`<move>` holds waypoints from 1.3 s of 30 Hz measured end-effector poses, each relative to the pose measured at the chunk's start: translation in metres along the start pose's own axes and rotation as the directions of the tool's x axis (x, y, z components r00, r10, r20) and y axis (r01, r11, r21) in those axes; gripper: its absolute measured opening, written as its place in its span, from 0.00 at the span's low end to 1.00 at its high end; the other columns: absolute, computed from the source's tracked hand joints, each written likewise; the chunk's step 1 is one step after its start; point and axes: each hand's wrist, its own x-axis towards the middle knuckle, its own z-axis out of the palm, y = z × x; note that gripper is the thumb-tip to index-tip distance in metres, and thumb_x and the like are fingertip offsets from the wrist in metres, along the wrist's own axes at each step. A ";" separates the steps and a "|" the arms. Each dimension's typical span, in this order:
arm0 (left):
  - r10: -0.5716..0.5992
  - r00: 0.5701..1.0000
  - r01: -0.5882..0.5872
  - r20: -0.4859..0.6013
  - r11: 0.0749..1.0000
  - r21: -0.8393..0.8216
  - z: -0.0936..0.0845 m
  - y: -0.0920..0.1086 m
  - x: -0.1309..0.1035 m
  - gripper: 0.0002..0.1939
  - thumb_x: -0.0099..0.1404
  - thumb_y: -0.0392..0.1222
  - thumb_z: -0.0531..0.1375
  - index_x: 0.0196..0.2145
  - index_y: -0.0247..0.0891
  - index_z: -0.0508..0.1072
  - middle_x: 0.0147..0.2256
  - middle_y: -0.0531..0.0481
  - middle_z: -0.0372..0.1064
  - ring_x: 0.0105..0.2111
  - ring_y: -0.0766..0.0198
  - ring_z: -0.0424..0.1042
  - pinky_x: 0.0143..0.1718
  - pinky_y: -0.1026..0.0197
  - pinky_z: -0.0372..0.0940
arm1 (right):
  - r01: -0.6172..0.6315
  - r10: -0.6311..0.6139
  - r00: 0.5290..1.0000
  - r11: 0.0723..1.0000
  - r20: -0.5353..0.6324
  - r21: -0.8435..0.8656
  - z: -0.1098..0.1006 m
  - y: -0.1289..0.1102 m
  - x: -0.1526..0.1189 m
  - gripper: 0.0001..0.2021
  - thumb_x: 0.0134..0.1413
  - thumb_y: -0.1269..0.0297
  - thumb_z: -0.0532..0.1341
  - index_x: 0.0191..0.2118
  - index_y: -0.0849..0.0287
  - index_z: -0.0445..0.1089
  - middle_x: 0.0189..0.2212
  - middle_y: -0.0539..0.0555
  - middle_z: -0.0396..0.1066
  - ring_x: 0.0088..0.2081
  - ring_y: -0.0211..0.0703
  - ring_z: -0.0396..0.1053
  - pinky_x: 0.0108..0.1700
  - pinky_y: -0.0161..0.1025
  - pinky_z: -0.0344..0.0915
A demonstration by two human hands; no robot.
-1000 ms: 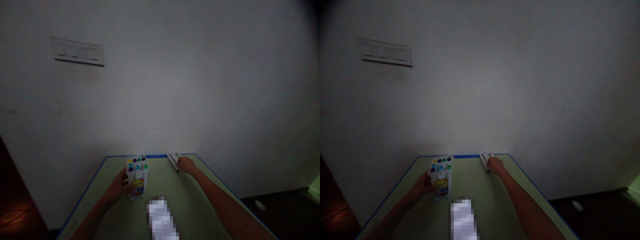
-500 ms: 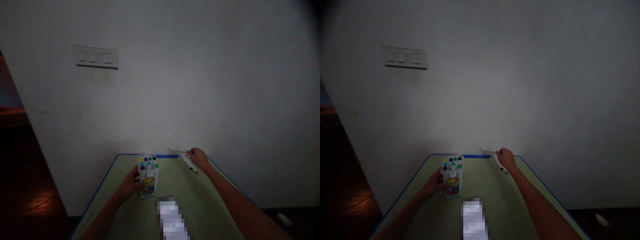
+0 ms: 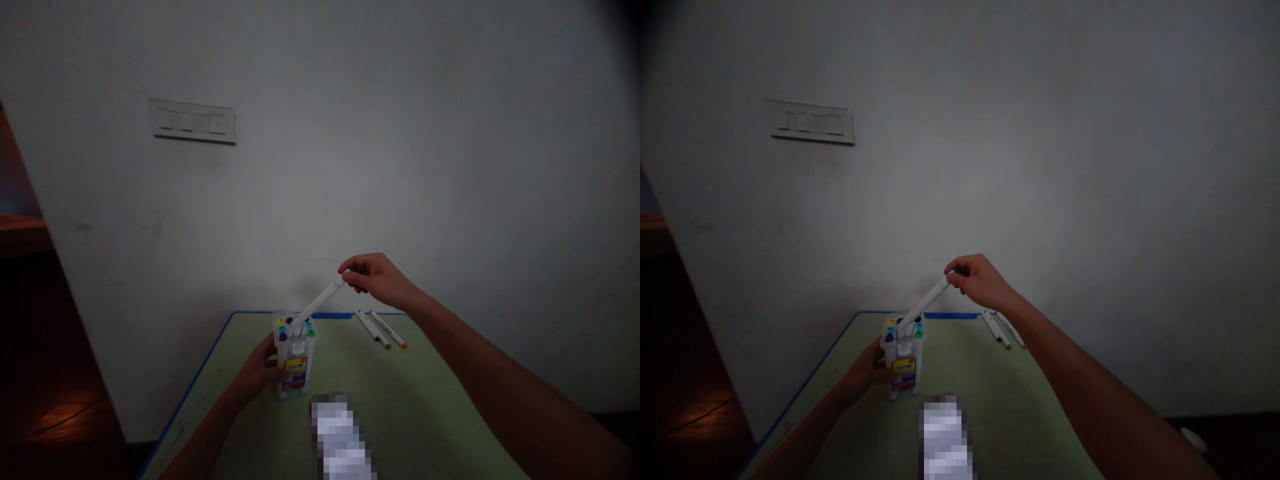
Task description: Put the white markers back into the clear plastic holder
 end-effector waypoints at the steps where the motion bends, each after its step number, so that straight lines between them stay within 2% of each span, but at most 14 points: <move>1: 0.002 1.000 -0.002 0.001 1.000 0.000 0.000 0.000 0.000 0.32 0.42 0.26 0.60 0.47 0.39 0.61 0.41 0.48 0.70 0.43 0.52 0.69 0.43 0.51 0.62 | 0.023 -0.022 1.000 0.997 0.012 -0.069 0.005 -0.001 0.002 0.08 0.41 0.67 0.57 0.29 0.66 0.68 0.15 0.44 0.59 0.18 0.30 0.56 0.21 0.31 0.53; 6: 0.015 1.000 -0.015 0.005 1.000 0.000 0.000 0.000 0.000 0.31 0.43 0.27 0.60 0.46 0.39 0.61 0.41 0.48 0.70 0.42 0.52 0.69 0.43 0.52 0.62 | 0.191 -0.173 0.982 0.889 0.080 -0.417 0.034 -0.001 0.009 0.06 0.44 0.71 0.57 0.29 0.65 0.70 0.18 0.47 0.63 0.21 0.31 0.58 0.25 0.31 0.53; 9: 0.025 1.000 -0.025 0.011 1.000 0.014 -0.001 -0.001 0.001 0.31 0.42 0.28 0.61 0.46 0.39 0.61 0.40 0.48 0.71 0.42 0.52 0.69 0.42 0.52 0.62 | 0.252 -0.186 0.967 0.808 0.175 -0.533 0.052 -0.004 0.009 0.07 0.44 0.70 0.57 0.31 0.63 0.70 0.22 0.50 0.68 0.23 0.32 0.60 0.27 0.31 0.53; 15: 0.036 0.999 -0.036 -0.008 0.999 0.010 0.001 0.000 0.000 0.31 0.42 0.29 0.61 0.46 0.38 0.61 0.43 0.47 0.69 0.43 0.51 0.68 0.41 0.54 0.63 | 0.331 -0.105 0.928 0.674 0.359 -0.660 0.083 -0.003 0.005 0.10 0.46 0.68 0.55 0.36 0.61 0.69 0.31 0.56 0.72 0.32 0.40 0.67 0.30 0.33 0.57; 22: 0.026 1.000 -0.026 0.000 1.000 -0.015 0.000 -0.002 0.002 0.32 0.40 0.30 0.61 0.46 0.40 0.61 0.41 0.49 0.69 0.40 0.54 0.68 0.41 0.54 0.62 | 0.401 -0.093 0.902 0.537 0.421 -0.742 0.100 0.011 0.006 0.10 0.44 0.66 0.55 0.34 0.60 0.69 0.31 0.57 0.73 0.33 0.46 0.69 0.29 0.35 0.58; 28: 0.029 1.000 -0.029 0.000 1.000 -0.006 -0.001 -0.003 0.001 0.30 0.41 0.29 0.60 0.45 0.40 0.61 0.42 0.48 0.69 0.41 0.53 0.68 0.41 0.53 0.61 | 0.408 -0.123 0.904 0.529 0.409 -0.744 0.104 0.016 0.005 0.09 0.44 0.66 0.56 0.34 0.61 0.67 0.32 0.57 0.72 0.33 0.44 0.69 0.29 0.35 0.57; 31: 0.043 0.999 -0.043 -0.010 0.999 0.009 -0.001 -0.004 0.001 0.30 0.42 0.28 0.60 0.45 0.39 0.61 0.41 0.48 0.69 0.43 0.52 0.68 0.41 0.54 0.61 | 0.394 -0.131 0.907 0.601 0.400 -0.695 0.095 0.016 0.007 0.11 0.44 0.64 0.59 0.37 0.60 0.67 0.32 0.55 0.72 0.33 0.41 0.68 0.29 0.33 0.56; 33: 0.029 0.999 -0.029 -0.014 1.000 0.010 -0.001 -0.004 0.001 0.32 0.41 0.27 0.60 0.46 0.39 0.61 0.42 0.48 0.69 0.43 0.52 0.68 0.42 0.54 0.61 | 0.350 -0.131 0.925 0.662 0.357 -0.663 0.084 0.017 0.010 0.12 0.44 0.62 0.60 0.38 0.60 0.67 0.30 0.53 0.72 0.31 0.38 0.67 0.29 0.32 0.55; 36: 0.023 1.000 -0.023 -0.009 1.000 0.000 0.000 -0.003 0.001 0.32 0.41 0.28 0.60 0.46 0.38 0.61 0.41 0.47 0.69 0.42 0.51 0.68 0.42 0.54 0.61 | 0.261 -0.065 0.951 0.699 0.304 -0.666 0.069 0.021 0.015 0.10 0.45 0.62 0.60 0.34 0.61 0.70 0.28 0.52 0.72 0.29 0.36 0.66 0.28 0.31 0.54; 39: 0.046 0.999 -0.046 -0.001 0.999 0.000 0.000 -0.002 0.000 0.31 0.41 0.28 0.60 0.46 0.38 0.61 0.41 0.48 0.69 0.43 0.52 0.68 0.41 0.54 0.61 | 0.227 0.015 0.945 0.686 0.325 -0.691 0.065 0.026 0.015 0.09 0.45 0.61 0.59 0.31 0.60 0.73 0.27 0.52 0.73 0.28 0.36 0.67 0.27 0.31 0.55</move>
